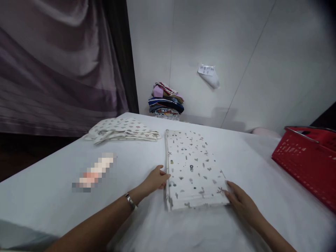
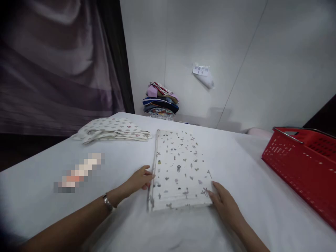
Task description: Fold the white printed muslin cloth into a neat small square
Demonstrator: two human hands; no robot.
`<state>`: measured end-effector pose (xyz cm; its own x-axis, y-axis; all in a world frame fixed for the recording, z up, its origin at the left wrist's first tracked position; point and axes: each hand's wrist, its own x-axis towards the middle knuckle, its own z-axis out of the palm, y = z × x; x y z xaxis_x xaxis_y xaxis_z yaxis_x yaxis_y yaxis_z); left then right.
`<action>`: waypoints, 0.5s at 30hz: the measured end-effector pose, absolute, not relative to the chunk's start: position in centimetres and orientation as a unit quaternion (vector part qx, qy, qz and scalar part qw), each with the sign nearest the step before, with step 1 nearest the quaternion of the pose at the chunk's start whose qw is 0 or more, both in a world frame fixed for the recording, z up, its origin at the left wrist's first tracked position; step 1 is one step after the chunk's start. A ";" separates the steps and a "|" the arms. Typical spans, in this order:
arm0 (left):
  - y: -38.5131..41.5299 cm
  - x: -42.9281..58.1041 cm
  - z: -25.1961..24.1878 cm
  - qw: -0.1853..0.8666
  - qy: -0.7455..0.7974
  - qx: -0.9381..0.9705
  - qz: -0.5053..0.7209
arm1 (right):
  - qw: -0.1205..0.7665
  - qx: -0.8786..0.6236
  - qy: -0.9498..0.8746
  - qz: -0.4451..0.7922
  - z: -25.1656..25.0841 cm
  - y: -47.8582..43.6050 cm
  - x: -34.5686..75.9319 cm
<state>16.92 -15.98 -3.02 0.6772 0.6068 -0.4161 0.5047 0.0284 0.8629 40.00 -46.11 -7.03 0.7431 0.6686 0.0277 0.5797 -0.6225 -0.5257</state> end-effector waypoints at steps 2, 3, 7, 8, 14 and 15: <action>-17.5 16.2 -2.6 0.587 0.394 0.707 0.011 | 0.279 -0.904 -0.300 0.120 -6.5 -46.2 39.5; -18.0 16.0 -2.5 0.581 0.393 0.713 -0.003 | 0.284 -0.907 -0.285 0.128 -6.2 -45.9 39.4; -19.3 15.9 -2.3 0.549 0.406 0.730 0.017 | 0.310 -0.902 -0.251 0.163 -5.2 -44.1 40.1; -19.7 16.0 -2.2 0.541 0.414 0.732 0.036 | 0.329 -0.893 -0.252 0.176 -4.9 -43.9 40.7; -28.4 19.2 -2.9 0.665 0.367 0.650 0.016 | 0.395 -0.871 -0.276 0.096 -1.0 -47.4 50.2; -30.7 19.9 -3.2 0.703 0.330 0.630 -0.013 | 0.370 -0.886 -0.272 0.061 -0.2 -48.4 52.1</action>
<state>19.87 -30.75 -3.17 0.7823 0.3979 -0.4793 0.4332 0.2054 0.8776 52.13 -48.41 -0.25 0.8447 0.5270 0.0936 0.4372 -0.5786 -0.6885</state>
